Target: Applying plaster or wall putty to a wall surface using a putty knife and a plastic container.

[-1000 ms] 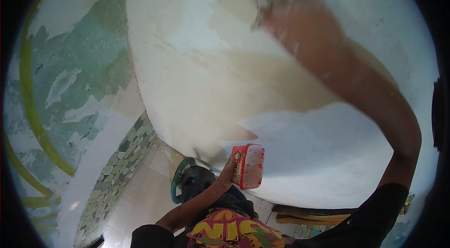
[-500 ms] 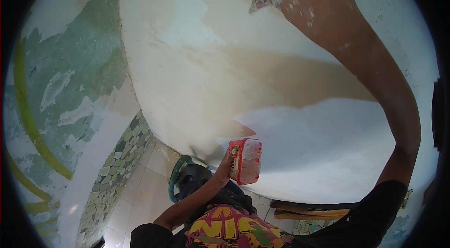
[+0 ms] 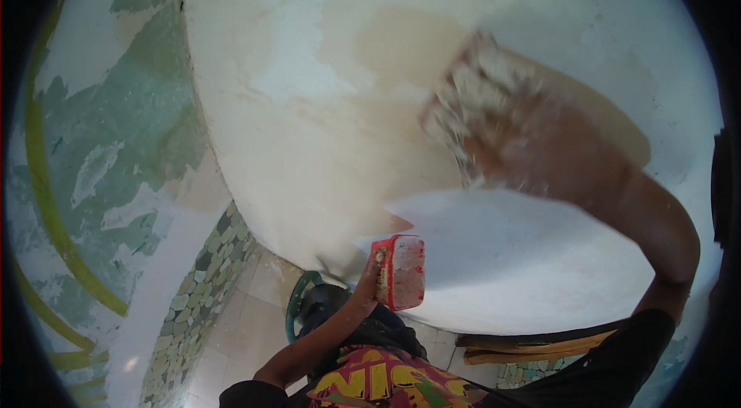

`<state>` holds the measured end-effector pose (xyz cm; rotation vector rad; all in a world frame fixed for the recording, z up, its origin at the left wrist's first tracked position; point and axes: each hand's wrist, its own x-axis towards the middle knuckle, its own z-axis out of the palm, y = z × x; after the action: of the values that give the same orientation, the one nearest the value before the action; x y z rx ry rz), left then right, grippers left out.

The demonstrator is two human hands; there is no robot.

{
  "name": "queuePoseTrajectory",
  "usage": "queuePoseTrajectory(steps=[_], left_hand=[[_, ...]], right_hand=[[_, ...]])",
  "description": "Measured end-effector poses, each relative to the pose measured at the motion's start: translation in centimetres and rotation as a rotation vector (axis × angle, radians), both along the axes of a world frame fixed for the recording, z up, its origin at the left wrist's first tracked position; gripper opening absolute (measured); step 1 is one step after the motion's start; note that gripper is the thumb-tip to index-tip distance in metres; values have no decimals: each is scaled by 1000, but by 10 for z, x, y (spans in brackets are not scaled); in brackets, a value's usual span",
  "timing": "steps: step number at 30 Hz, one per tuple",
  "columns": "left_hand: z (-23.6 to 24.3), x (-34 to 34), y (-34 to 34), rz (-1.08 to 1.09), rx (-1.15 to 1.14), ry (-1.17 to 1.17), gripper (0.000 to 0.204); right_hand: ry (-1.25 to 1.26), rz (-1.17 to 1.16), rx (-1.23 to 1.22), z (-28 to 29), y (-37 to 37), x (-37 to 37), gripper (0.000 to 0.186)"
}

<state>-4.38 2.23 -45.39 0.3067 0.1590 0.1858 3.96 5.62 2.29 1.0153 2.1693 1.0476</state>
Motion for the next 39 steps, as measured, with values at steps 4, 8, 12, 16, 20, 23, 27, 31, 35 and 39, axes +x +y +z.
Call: queuePoseTrajectory(steps=[4, 8, 12, 16, 20, 23, 27, 31, 35, 39], left_hand=[[4, 24, -17, -199, 173, -63, 67], [72, 22, -43, -353, 243, -20, 68], [69, 15, -46, -326, 158, -31, 69], [70, 7, -46, -354, 130, -6, 68], [72, 4, -39, -327, 68, -19, 68], [58, 3, -33, -374, 0, -71, 72], [61, -2, -22, -366, -89, -197, 74], [81, -27, 6, -304, -145, -249, 80], [76, -11, 5, -292, -82, -200, 81], [85, -11, 7, -308, -118, -226, 80]], right_hand=[[11, -175, 226, 53, 36, -24, 25], [-8, -164, 368, 40, 14, 32, 17], [-251, -239, 373, 30, -32, 7, 18], [-41, -204, 427, 56, -48, -2, 17], [-17, -422, 378, 88, 6, -24, 24], [-62, -468, 382, 66, 7, 15, 25], [-48, -235, 438, 40, -44, 24, 22], [-153, -285, 462, 31, -85, 19, 26], [-113, -269, 627, 70, -58, 13, 34], [80, -130, 448, 76, -4, 32, 23]])
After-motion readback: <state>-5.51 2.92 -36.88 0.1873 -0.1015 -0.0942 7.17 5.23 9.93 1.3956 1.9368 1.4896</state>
